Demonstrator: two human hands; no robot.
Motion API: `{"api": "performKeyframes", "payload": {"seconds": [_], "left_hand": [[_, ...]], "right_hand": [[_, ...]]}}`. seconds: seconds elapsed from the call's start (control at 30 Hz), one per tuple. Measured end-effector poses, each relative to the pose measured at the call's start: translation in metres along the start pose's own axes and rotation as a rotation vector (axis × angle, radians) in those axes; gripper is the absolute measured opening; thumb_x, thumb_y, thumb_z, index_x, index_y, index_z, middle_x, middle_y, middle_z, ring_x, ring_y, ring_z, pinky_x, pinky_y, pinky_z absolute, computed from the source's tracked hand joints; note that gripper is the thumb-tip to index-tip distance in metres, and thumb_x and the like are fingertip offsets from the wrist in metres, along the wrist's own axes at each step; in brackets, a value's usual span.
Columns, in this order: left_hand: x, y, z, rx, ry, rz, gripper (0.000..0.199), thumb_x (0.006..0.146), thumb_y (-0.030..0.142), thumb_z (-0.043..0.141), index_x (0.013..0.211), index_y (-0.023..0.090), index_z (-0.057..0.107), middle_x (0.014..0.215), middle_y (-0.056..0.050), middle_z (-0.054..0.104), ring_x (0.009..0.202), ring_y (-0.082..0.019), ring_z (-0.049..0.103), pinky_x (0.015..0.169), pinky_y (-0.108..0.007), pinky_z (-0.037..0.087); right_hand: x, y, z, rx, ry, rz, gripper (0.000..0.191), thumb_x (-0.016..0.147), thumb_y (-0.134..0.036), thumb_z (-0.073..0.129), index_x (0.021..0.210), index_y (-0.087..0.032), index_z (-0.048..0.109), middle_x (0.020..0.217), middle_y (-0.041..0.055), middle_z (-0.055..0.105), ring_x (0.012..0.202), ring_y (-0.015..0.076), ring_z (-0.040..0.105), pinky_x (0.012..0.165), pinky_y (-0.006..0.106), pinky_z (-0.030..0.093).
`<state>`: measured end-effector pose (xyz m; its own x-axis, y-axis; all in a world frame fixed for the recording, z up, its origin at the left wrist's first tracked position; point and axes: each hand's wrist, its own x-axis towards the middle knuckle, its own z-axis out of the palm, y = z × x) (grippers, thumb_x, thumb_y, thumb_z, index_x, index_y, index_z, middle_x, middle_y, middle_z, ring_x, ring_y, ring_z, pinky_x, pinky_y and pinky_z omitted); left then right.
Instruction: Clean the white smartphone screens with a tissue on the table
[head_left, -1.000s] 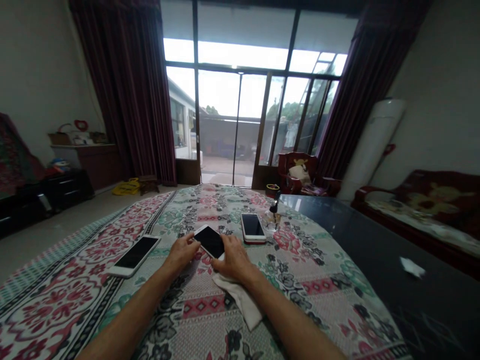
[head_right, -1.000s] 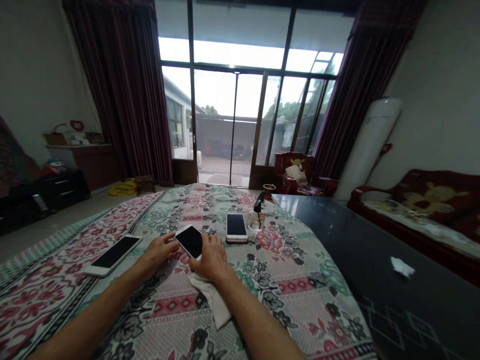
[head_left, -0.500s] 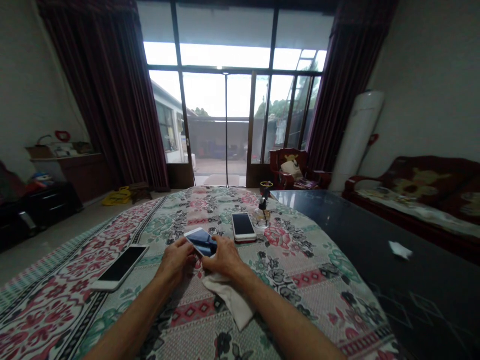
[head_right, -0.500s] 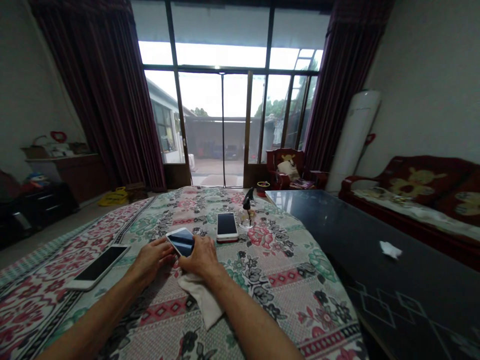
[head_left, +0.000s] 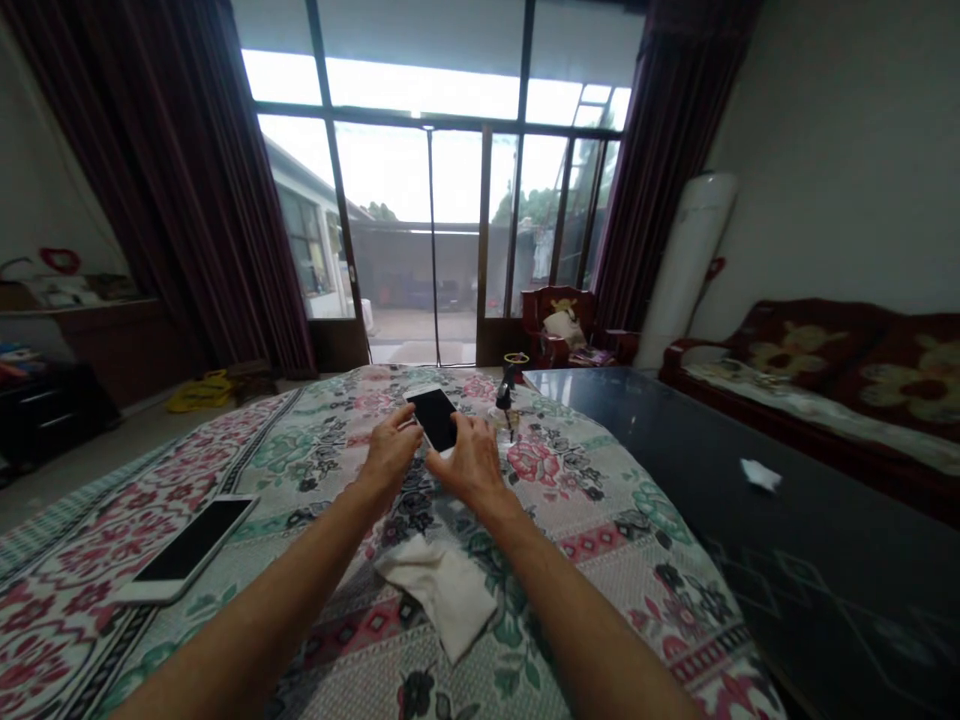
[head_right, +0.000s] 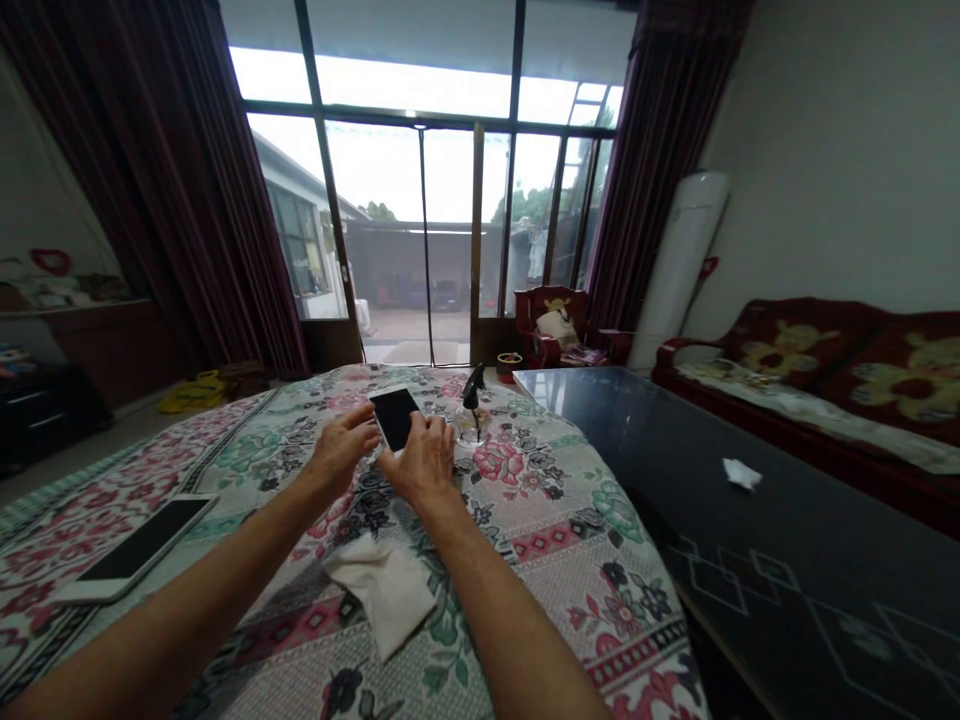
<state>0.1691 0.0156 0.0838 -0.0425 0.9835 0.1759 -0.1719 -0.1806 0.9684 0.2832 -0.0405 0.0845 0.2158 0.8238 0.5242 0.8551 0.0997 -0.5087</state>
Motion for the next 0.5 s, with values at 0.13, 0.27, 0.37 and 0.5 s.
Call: {"api": "performKeyframes", "payload": {"seconds": [0.13,0.27,0.37,0.5], "left_hand": [[0.009,-0.004,0.026,-0.070,-0.082,-0.086,0.049,0.053,0.009,0.063,0.102,0.012,0.070,0.096,-0.008,0.069,0.084,-0.018,0.065,0.078,-0.029,0.050],[0.017,-0.016,0.033,-0.112,-0.236,-0.147,0.047,0.052,0.010,0.063,0.099,0.012,0.069,0.085,-0.005,0.070,0.078,-0.016,0.065,0.078,-0.029,0.049],[0.025,-0.028,0.035,-0.083,-0.216,-0.165,0.047,0.051,0.010,0.063,0.098,0.013,0.069,0.083,-0.004,0.071,0.078,-0.017,0.066,0.078,-0.030,0.049],[0.032,-0.041,0.039,-0.031,-0.179,-0.159,0.049,0.052,0.011,0.064,0.101,0.012,0.069,0.081,-0.005,0.071,0.079,-0.018,0.066,0.076,-0.029,0.049]], "right_hand": [[0.006,0.018,-0.003,-0.105,0.005,0.093,0.054,0.073,-0.034,0.064,0.121,-0.010,0.058,0.113,0.0185,0.060,0.112,0.0319,0.050,0.098,0.042,0.037],[0.005,0.030,0.005,-0.155,-0.019,0.150,0.052,0.073,-0.036,0.065,0.118,-0.011,0.060,0.112,0.0191,0.060,0.111,0.0326,0.052,0.097,0.041,0.037],[0.004,0.035,0.012,-0.174,-0.042,0.174,0.050,0.074,-0.037,0.063,0.117,-0.010,0.060,0.112,0.0197,0.060,0.110,0.0326,0.052,0.097,0.041,0.038],[0.004,0.040,0.017,-0.182,-0.062,0.187,0.052,0.075,-0.039,0.063,0.117,-0.008,0.060,0.113,0.0206,0.060,0.112,0.0328,0.052,0.096,0.041,0.039]]}}
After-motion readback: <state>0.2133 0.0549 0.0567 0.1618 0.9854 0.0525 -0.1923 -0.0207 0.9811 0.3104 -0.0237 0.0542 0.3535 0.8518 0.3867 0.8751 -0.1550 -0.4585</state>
